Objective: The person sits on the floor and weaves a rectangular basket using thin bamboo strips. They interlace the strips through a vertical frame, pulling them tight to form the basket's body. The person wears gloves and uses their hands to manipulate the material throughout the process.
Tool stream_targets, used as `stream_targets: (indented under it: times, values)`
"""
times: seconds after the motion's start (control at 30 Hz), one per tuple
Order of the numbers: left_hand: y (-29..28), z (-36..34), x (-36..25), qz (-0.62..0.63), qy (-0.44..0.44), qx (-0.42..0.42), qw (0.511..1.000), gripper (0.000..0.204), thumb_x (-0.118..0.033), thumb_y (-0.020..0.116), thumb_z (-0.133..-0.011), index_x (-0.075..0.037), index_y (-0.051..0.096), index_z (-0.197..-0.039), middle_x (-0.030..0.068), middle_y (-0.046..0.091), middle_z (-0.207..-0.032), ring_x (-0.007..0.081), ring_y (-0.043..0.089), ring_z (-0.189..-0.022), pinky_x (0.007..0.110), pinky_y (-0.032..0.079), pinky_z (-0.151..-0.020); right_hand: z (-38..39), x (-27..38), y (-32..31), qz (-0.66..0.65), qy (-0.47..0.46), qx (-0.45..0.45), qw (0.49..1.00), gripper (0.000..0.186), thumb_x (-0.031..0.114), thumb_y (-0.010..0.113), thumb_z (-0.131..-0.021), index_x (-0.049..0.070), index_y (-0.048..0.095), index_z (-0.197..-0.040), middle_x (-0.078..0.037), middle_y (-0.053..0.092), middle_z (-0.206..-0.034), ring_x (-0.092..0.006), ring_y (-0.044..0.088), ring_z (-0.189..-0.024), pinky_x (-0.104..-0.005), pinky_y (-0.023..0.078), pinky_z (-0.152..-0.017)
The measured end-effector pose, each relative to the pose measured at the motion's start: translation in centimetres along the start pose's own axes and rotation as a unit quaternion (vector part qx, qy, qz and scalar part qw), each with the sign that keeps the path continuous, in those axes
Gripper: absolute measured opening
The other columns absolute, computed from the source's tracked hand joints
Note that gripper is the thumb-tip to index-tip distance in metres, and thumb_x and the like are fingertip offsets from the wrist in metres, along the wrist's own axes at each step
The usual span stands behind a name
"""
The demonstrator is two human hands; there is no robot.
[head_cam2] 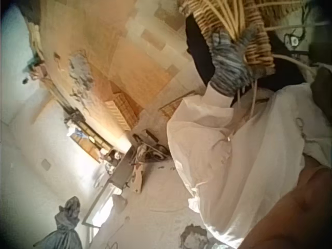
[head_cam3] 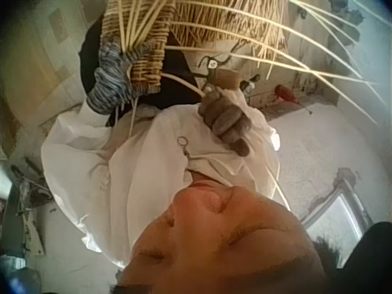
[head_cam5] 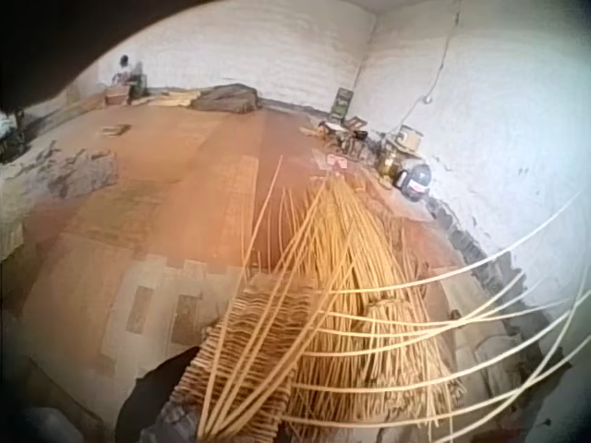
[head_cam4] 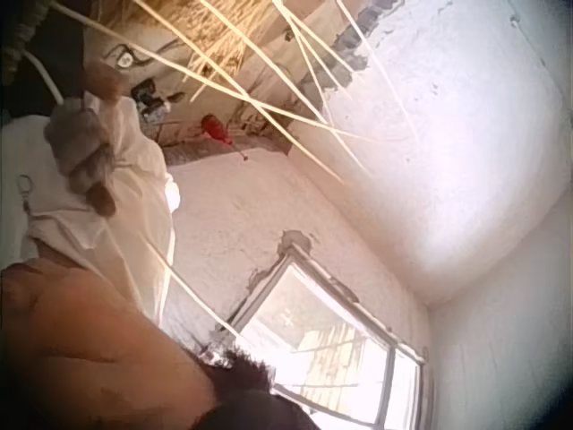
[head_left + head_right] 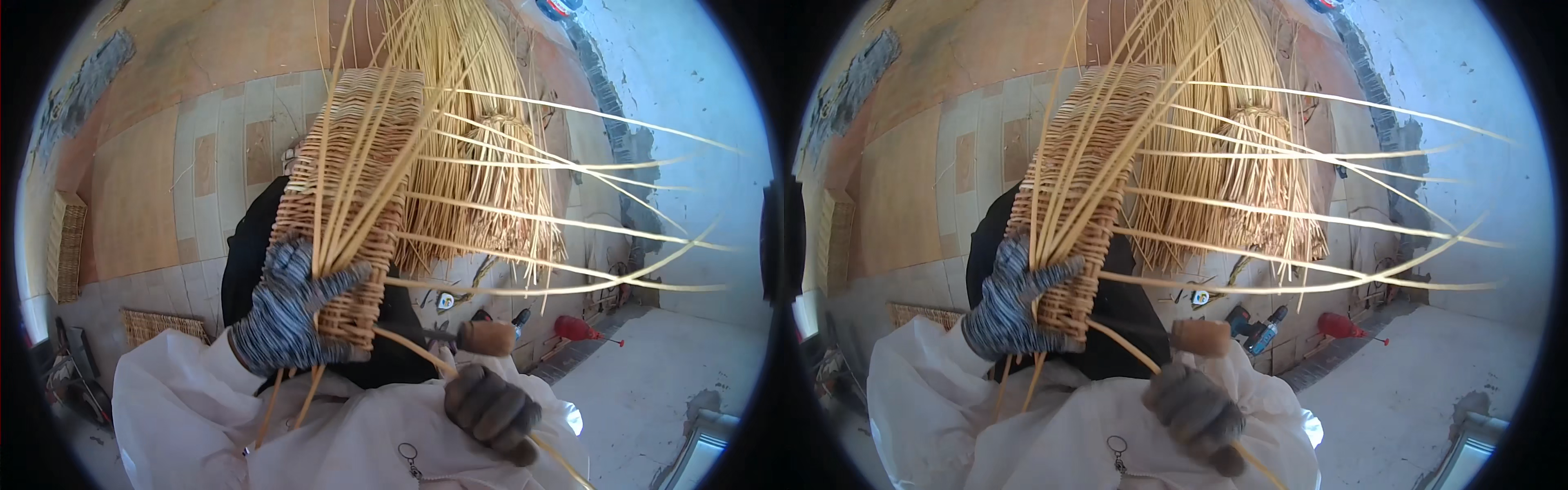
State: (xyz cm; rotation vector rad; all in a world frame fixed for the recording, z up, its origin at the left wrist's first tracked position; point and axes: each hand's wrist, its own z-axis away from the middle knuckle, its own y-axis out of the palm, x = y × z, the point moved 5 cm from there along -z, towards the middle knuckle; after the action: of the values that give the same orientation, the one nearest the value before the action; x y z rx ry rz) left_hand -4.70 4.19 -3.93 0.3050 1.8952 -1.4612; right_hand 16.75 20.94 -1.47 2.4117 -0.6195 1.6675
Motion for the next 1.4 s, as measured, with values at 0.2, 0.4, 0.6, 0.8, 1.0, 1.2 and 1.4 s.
stream_targets:
  times: [0.2, 0.4, 0.6, 0.8, 1.0, 1.2, 1.4]
  values:
    - [-0.1, -0.9, 1.5, 0.052, -0.001, 0.033, 0.998, 0.086, -0.067, 0.074, -0.052, -0.023, 0.057, -0.125, 0.0168, 0.048, -0.121, 0.037, 0.041, -0.118, 0.058, 0.017, -0.107, -5.5, -5.6, 2.6, -0.002, -0.024, 0.033, 0.999, 0.023, 0.028, 0.057, -0.085, 0.009, 0.052, -0.072, -0.004, 0.055, -0.068, -0.0232, 0.058, -0.066, -0.0353, 0.046, -0.066]
    - [-0.6, -1.5, 1.8, 0.074, -0.015, 0.007, 0.997, 0.082, -0.064, 0.076, -0.053, -0.023, 0.06, -0.122, 0.0132, 0.051, -0.126, 0.0347, 0.044, -0.12, 0.056, 0.018, -0.107, -7.2, -8.0, 4.8, -0.049, -0.045, 0.038, 0.997, 0.03, 0.035, 0.053, -0.087, 0.012, 0.049, -0.07, -0.002, 0.051, -0.063, -0.0216, 0.055, -0.059, -0.0326, 0.045, -0.059]
    - [-0.8, -1.6, 1.6, 0.093, -0.023, -0.003, 0.995, 0.082, -0.061, 0.077, -0.056, -0.021, 0.057, -0.125, 0.0126, 0.052, -0.126, 0.0345, 0.045, -0.12, 0.054, 0.018, -0.107, -6.0, -6.4, 4.4, -0.125, -0.052, 0.042, 0.99, 0.037, 0.043, 0.049, -0.09, 0.014, 0.046, -0.067, -0.001, 0.047, -0.058, -0.0201, 0.052, -0.053, -0.0299, 0.043, -0.052]
    - [-0.8, -1.4, 1.0, 0.055, -0.021, 0.026, 0.998, 0.084, -0.061, 0.077, -0.057, -0.019, 0.056, -0.127, 0.0153, 0.048, -0.124, 0.0365, 0.044, -0.116, 0.052, 0.022, -0.106, -6.6, -0.9, 4.1, -0.411, -0.142, 0.06, 0.899, 0.044, 0.051, 0.045, -0.092, 0.016, 0.043, -0.065, 0.001, 0.043, -0.053, -0.0185, 0.05, -0.046, -0.0272, 0.042, -0.046]
    - [-0.3, -0.9, 0.5, 0.076, -0.051, 0.014, 0.996, 0.086, -0.055, 0.083, -0.052, -0.016, 0.057, -0.124, 0.0177, 0.047, -0.121, 0.0364, 0.045, -0.114, 0.047, 0.035, -0.102, -9.7, 1.3, 5.8, -0.359, -0.073, -0.072, 0.928, 0.043, 0.049, 0.048, -0.092, 0.013, 0.051, -0.068, -0.004, 0.056, -0.067, -0.0209, 0.053, -0.052, -0.0338, 0.045, -0.049]
    - [0.1, 1.1, 0.2, 0.005, -0.034, -0.035, 0.999, 0.087, -0.052, 0.085, -0.049, -0.015, 0.058, -0.123, 0.0173, 0.046, -0.122, 0.0361, 0.045, -0.115, 0.047, 0.035, -0.102, -8.4, 1.0, 4.7, 0.543, -0.049, 0.257, 0.798, 0.023, 0.026, 0.062, -0.081, 0.005, 0.058, -0.075, -0.006, 0.057, -0.064, -0.0246, 0.061, -0.062, -0.0382, 0.048, -0.056]
    - [-0.7, 0.7, 0.7, 0.046, -0.007, -0.064, 0.997, 0.089, -0.05, 0.087, -0.045, -0.014, 0.059, -0.122, 0.0153, 0.047, -0.121, 0.0343, 0.044, -0.115, 0.045, 0.035, -0.101, -1.1, -8.7, -4.0, 0.108, 0.367, 0.53, 0.757, 0.02, 0.02, 0.056, -0.087, 0.003, 0.064, -0.094, -0.008, 0.063, -0.07, -0.0206, 0.063, -0.064, -0.0307, 0.049, -0.056]
